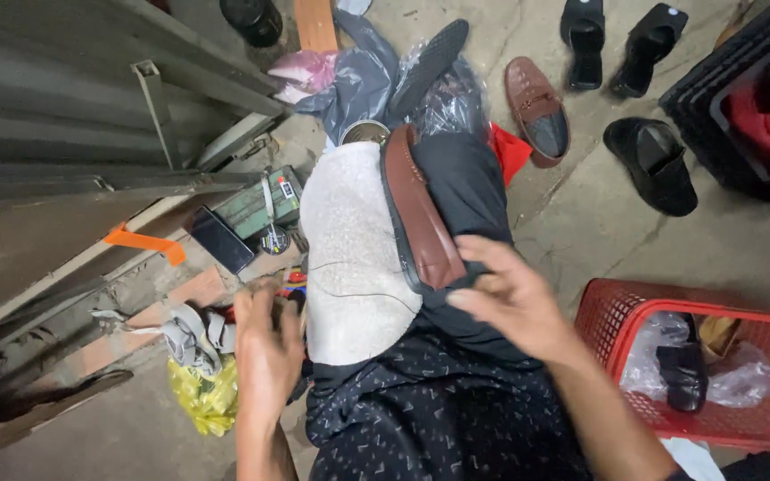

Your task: Hand-sewing the leather upper of a shoe to its sole using a needle and thread.

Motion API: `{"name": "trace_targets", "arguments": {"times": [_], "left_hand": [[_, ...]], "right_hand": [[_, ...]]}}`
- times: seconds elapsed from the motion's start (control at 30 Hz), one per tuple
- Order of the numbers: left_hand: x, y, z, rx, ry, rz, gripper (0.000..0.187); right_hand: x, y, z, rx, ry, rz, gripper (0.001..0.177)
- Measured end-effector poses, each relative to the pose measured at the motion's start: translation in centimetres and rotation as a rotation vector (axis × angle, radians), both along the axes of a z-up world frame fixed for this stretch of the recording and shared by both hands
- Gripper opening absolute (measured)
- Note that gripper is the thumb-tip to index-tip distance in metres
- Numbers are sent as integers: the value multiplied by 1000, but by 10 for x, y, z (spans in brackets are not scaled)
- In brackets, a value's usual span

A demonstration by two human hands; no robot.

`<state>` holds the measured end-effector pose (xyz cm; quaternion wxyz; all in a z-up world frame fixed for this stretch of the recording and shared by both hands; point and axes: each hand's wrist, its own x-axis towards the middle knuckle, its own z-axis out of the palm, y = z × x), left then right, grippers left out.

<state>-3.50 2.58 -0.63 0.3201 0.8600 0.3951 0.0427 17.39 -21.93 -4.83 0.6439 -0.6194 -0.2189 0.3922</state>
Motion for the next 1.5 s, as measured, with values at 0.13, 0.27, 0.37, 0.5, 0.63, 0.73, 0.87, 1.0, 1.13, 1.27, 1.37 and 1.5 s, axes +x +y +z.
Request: {"name": "trace_targets", "arguments": {"times": [0.13,0.27,0.37,0.5,0.63,0.73,0.87,1.0,1.13,1.27,1.37,1.5], "left_hand": [[-2,-20,17,-37,-240,-26,34],[7,-44,26,-366,-227,-101,47],[12,-55,25,-382,-267,-227,46],[21,-59,32,-372,-338,-323,39],[28,-57,28,-290,-406,-356,35],[31,-57,25,-259,-417,-375,35],[34,-55,23,-202,-378,-376,34],[30,-51,21,-190,-308,-364,35],[31,-42,26,-147,-301,-381,31],[28,-25,27,-176,-223,-478,34],[30,-14,30,-198,-112,-548,39],[38,-10,24,-22,52,-682,47]], "right_hand": [[-14,41,16,-139,117,-46,70],[-1,47,24,-279,104,74,30],[11,40,7,-162,200,59,27],[19,34,-4,-60,256,40,28],[17,33,-3,-26,240,42,30],[14,33,0,-33,210,25,29],[10,34,1,-28,190,29,29],[8,36,4,-102,150,21,32],[3,40,1,-124,152,19,35],[-4,46,13,-148,113,67,37],[-14,48,18,-213,133,57,40],[-16,48,19,-345,64,65,32]]}}
